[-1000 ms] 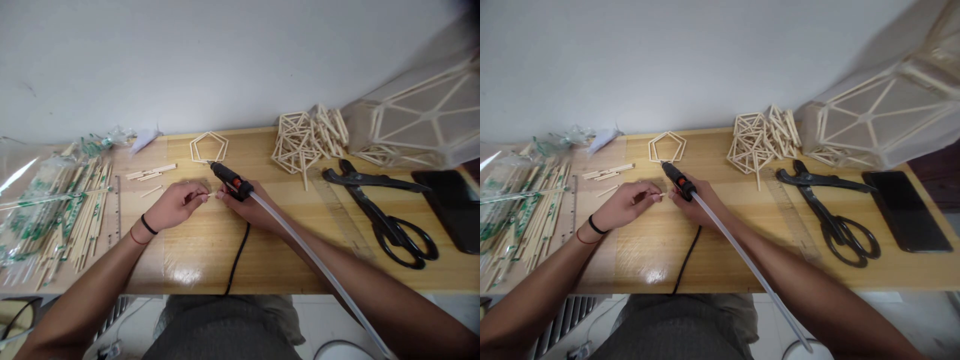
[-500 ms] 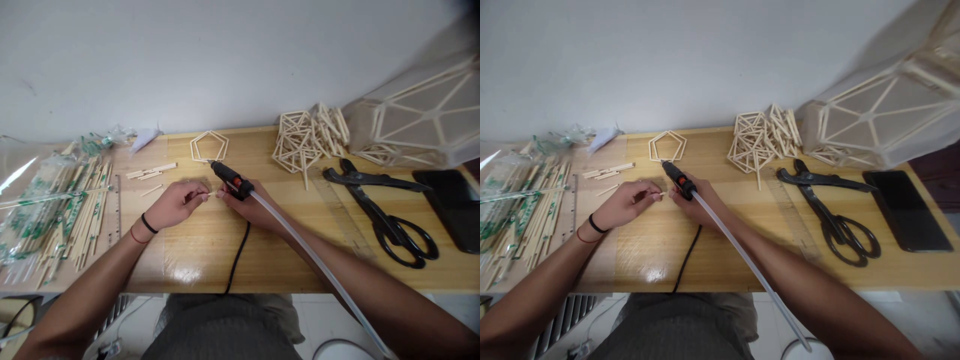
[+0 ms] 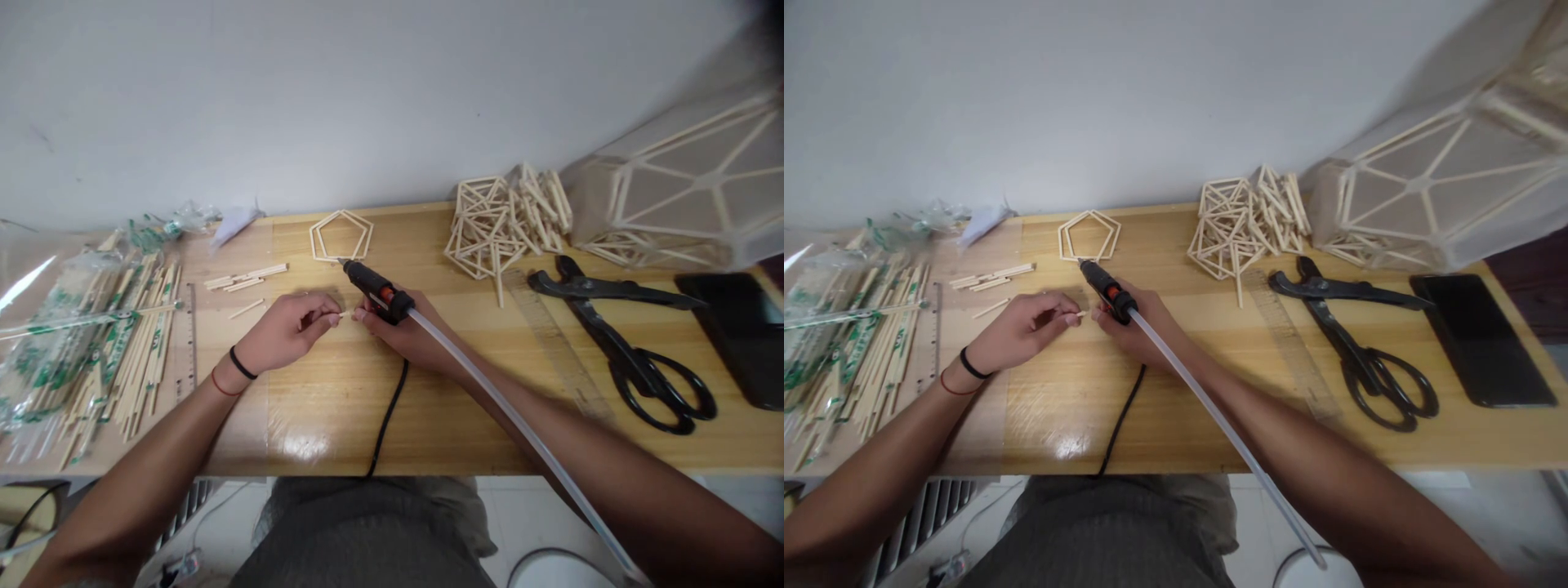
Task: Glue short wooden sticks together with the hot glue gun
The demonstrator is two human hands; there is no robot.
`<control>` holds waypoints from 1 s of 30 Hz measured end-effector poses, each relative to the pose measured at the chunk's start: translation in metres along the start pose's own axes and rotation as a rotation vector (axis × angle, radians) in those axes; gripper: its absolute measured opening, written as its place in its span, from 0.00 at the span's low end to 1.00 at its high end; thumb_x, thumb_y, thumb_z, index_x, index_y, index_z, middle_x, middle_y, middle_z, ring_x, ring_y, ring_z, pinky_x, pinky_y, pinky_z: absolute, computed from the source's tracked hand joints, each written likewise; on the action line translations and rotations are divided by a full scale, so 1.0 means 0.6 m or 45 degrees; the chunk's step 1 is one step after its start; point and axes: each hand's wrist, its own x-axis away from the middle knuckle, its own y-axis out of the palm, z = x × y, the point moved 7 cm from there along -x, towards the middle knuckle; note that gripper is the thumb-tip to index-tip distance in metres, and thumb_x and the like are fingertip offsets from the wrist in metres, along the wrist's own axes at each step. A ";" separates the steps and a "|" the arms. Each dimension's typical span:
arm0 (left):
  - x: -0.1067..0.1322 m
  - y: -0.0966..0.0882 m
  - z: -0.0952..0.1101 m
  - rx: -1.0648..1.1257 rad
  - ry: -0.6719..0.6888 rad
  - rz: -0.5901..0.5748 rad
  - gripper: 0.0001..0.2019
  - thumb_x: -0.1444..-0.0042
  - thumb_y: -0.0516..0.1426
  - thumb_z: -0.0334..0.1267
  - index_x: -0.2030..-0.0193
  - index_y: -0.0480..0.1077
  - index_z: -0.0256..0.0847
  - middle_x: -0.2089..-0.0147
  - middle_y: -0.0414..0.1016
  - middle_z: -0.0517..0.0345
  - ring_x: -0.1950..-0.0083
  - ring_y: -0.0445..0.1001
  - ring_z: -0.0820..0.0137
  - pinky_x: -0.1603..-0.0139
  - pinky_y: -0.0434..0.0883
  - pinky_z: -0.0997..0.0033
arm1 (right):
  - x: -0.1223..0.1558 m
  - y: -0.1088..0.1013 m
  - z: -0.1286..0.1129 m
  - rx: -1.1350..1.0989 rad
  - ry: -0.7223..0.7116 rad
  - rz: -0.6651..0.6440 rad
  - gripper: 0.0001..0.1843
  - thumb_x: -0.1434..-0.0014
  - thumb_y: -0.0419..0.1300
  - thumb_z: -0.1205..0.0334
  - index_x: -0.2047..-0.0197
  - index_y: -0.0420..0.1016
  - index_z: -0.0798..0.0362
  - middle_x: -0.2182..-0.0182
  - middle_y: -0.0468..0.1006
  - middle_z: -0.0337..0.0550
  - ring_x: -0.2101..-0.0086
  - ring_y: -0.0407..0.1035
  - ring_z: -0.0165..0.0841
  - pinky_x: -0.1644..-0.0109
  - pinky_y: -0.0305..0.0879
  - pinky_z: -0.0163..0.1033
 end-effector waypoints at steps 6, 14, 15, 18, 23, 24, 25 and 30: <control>0.000 0.000 0.000 -0.007 -0.015 -0.005 0.08 0.34 0.56 0.36 0.61 0.75 0.37 0.69 0.75 0.59 0.71 0.67 0.74 0.68 0.63 0.75 | 0.000 -0.001 -0.004 -0.002 -0.031 0.018 0.11 0.43 0.63 0.54 0.68 0.70 0.53 0.72 0.73 0.38 0.70 0.66 0.31 0.63 0.62 0.38; 0.000 -0.001 0.000 -0.008 -0.009 -0.003 0.08 0.34 0.56 0.36 0.62 0.75 0.37 0.70 0.74 0.60 0.72 0.66 0.75 0.70 0.62 0.76 | 0.000 -0.001 -0.002 0.039 -0.022 0.020 0.11 0.42 0.63 0.54 0.68 0.70 0.52 0.73 0.73 0.37 0.71 0.65 0.31 0.64 0.61 0.38; 0.000 -0.001 0.000 -0.007 -0.008 -0.003 0.08 0.34 0.56 0.36 0.62 0.75 0.37 0.70 0.74 0.60 0.72 0.66 0.75 0.70 0.62 0.76 | 0.000 0.000 -0.001 0.037 -0.016 0.014 0.11 0.42 0.63 0.54 0.68 0.70 0.52 0.73 0.73 0.37 0.72 0.65 0.31 0.65 0.61 0.38; 0.000 0.000 0.000 -0.010 0.000 0.001 0.08 0.34 0.56 0.37 0.62 0.75 0.38 0.70 0.74 0.59 0.72 0.66 0.74 0.70 0.63 0.75 | 0.001 0.000 -0.001 0.030 -0.015 0.008 0.11 0.42 0.63 0.54 0.67 0.71 0.52 0.73 0.73 0.37 0.72 0.65 0.31 0.65 0.61 0.38; 0.001 0.001 -0.003 -0.016 -0.012 -0.005 0.08 0.34 0.56 0.37 0.61 0.75 0.38 0.71 0.73 0.60 0.72 0.66 0.74 0.70 0.63 0.76 | 0.001 0.000 0.001 0.042 -0.025 0.004 0.11 0.42 0.63 0.54 0.67 0.71 0.52 0.72 0.73 0.38 0.71 0.66 0.31 0.64 0.62 0.38; 0.001 0.001 -0.003 -0.016 -0.014 -0.003 0.08 0.34 0.56 0.37 0.61 0.75 0.38 0.71 0.73 0.60 0.72 0.66 0.74 0.70 0.62 0.76 | 0.001 0.000 0.002 0.045 -0.025 0.005 0.11 0.42 0.63 0.53 0.67 0.71 0.52 0.72 0.73 0.38 0.70 0.66 0.31 0.63 0.62 0.38; 0.001 0.001 -0.003 -0.014 -0.014 -0.001 0.08 0.34 0.56 0.37 0.62 0.75 0.38 0.71 0.73 0.60 0.72 0.65 0.74 0.70 0.62 0.76 | 0.000 0.000 0.003 0.047 -0.024 0.007 0.11 0.42 0.63 0.53 0.67 0.71 0.52 0.72 0.74 0.38 0.70 0.66 0.31 0.63 0.62 0.38; 0.000 0.000 -0.002 -0.001 -0.009 0.002 0.08 0.34 0.56 0.37 0.62 0.75 0.38 0.70 0.73 0.60 0.72 0.65 0.74 0.70 0.62 0.75 | 0.000 0.001 0.008 0.016 0.003 0.008 0.13 0.43 0.65 0.51 0.67 0.71 0.52 0.72 0.75 0.38 0.70 0.66 0.32 0.62 0.63 0.39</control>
